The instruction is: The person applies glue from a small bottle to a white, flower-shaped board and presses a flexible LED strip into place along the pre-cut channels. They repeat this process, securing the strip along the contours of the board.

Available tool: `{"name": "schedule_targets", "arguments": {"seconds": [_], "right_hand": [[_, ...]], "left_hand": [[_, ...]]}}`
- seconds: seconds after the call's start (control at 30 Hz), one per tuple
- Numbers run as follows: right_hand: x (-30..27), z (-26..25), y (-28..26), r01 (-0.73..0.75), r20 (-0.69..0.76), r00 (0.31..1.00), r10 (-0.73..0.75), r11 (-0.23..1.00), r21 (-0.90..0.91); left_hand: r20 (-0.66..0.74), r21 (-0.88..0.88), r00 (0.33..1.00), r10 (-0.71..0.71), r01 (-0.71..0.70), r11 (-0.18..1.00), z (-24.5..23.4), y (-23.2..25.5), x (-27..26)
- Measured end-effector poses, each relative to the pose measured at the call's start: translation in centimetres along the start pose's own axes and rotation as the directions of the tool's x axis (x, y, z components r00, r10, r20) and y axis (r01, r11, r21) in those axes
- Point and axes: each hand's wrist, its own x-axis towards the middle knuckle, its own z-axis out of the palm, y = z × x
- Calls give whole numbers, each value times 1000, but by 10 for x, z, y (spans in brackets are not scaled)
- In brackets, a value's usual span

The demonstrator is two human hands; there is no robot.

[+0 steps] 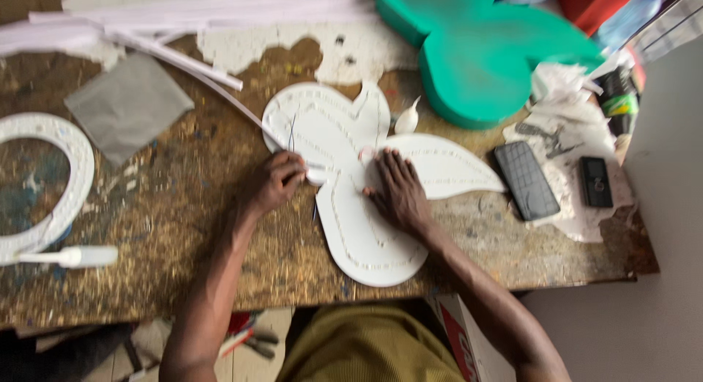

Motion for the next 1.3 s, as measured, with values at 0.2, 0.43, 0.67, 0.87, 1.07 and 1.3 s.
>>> {"name": "schedule_targets", "arguments": {"seconds": [0.2,0.43,0.67,0.87,1.07,1.3], "right_hand": [[4,-8,-5,-30,37,999,30,999,-17],[8,-11,-2,-51,79,996,51,999,6],[8,-18,-6,-45,79,996,43,999,27],[10,-25,-10,-32,64,997,30,999,26],[5,-4,1,16,-54,998,-17,1000,-7],[5,2,6,-30,-47,998,32,998,52]], "left_hand": [[-14,-23,998,58,-59,998,3,-8,0],[-16,-33,998,53,-54,998,-2,-8,5],[-25,-29,999,44,-45,999,-1,-7,3],[-18,-54,995,94,-95,994,-1,-12,6],[-30,-7,992,125,-126,992,-7,0,10],[-2,23,993,115,-115,993,3,-16,3]]}}
